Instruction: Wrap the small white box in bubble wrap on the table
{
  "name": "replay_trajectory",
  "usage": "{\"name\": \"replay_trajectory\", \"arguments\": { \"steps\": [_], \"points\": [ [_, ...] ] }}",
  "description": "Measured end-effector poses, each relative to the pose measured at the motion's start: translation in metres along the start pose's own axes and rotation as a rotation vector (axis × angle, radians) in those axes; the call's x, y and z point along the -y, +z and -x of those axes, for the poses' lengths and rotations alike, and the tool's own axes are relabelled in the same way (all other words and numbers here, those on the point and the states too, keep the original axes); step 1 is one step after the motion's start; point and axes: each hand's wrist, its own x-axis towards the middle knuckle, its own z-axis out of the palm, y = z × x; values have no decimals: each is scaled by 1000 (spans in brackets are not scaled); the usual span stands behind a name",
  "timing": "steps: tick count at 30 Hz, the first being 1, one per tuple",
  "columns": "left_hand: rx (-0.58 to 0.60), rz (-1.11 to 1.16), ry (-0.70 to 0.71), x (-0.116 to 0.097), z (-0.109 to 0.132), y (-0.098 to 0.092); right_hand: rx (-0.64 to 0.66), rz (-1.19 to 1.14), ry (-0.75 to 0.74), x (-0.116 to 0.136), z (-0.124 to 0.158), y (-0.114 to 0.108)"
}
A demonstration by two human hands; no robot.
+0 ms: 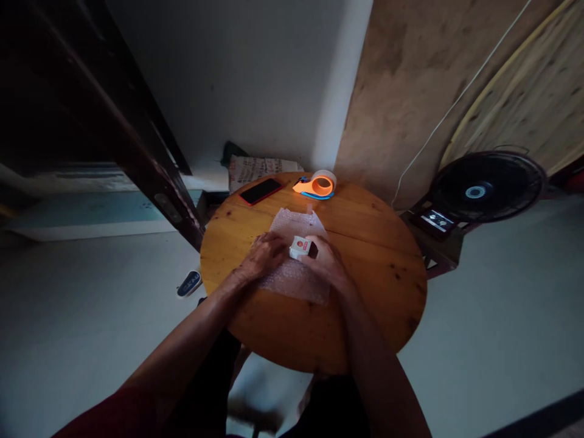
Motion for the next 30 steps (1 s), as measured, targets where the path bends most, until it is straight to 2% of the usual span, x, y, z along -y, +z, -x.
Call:
{"name": "replay_trajectory", "arguments": {
  "steps": [5,11,19,24,28,30],
  "points": [
    [17,21,-3,-1,0,-2,28,49,-24,8,2,4],
    [8,15,8,0,1,0,23,21,-35,6,2,4],
    [-31,129,34,2,3,-5,88,-37,-44,7,6,-5],
    [33,42,173,-7,34,-24,101,-54,-84,9,6,-8],
    [59,-54,92,-10,71,-33,110,-80,-118,8,6,-9],
    [71,-65,100,-10,82,-33,121,-94,-120,8,6,-9]
  ]
}}
